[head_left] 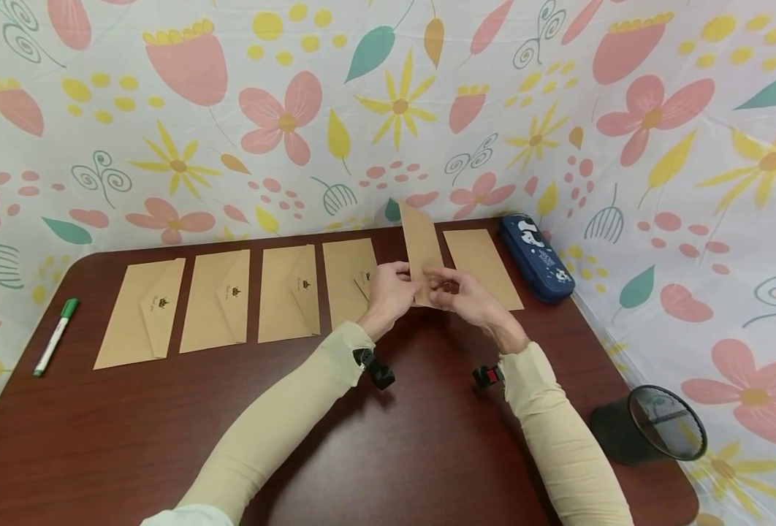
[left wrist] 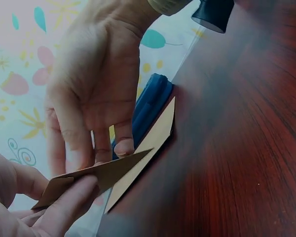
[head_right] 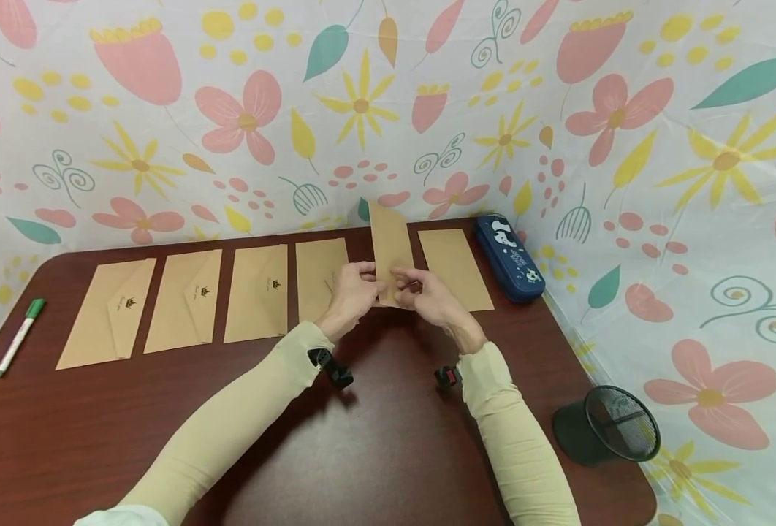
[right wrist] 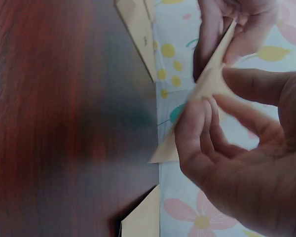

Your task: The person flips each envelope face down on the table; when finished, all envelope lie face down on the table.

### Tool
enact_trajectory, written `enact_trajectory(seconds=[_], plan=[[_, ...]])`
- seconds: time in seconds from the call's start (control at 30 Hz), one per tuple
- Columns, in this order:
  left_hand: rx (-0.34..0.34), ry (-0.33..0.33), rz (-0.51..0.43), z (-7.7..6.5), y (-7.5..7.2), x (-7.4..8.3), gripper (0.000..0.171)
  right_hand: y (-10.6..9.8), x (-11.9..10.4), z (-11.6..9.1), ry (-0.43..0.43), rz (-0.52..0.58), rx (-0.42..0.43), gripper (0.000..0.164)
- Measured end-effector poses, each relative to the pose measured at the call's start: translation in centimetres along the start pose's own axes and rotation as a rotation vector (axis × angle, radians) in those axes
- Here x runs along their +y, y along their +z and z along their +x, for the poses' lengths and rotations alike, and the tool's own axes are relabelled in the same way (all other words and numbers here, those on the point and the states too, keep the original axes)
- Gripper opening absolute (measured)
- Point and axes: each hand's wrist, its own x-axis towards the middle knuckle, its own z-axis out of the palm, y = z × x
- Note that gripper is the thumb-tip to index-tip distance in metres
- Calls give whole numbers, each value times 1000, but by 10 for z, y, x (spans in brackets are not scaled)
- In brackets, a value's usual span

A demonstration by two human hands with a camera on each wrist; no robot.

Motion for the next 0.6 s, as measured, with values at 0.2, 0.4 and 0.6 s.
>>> enact_trajectory(seconds=[0.2,0.4,0.6], plan=[[11,-10,-28,-1,-3,-3,41,3,8,4,74,-107,156,61],[33,-16,-28,0,-6,-5,41,-1,14,8,144,-154,241,69],[32,-47,2,-2,-9,-7,46,-3,19,10,161,-177,244,70]])
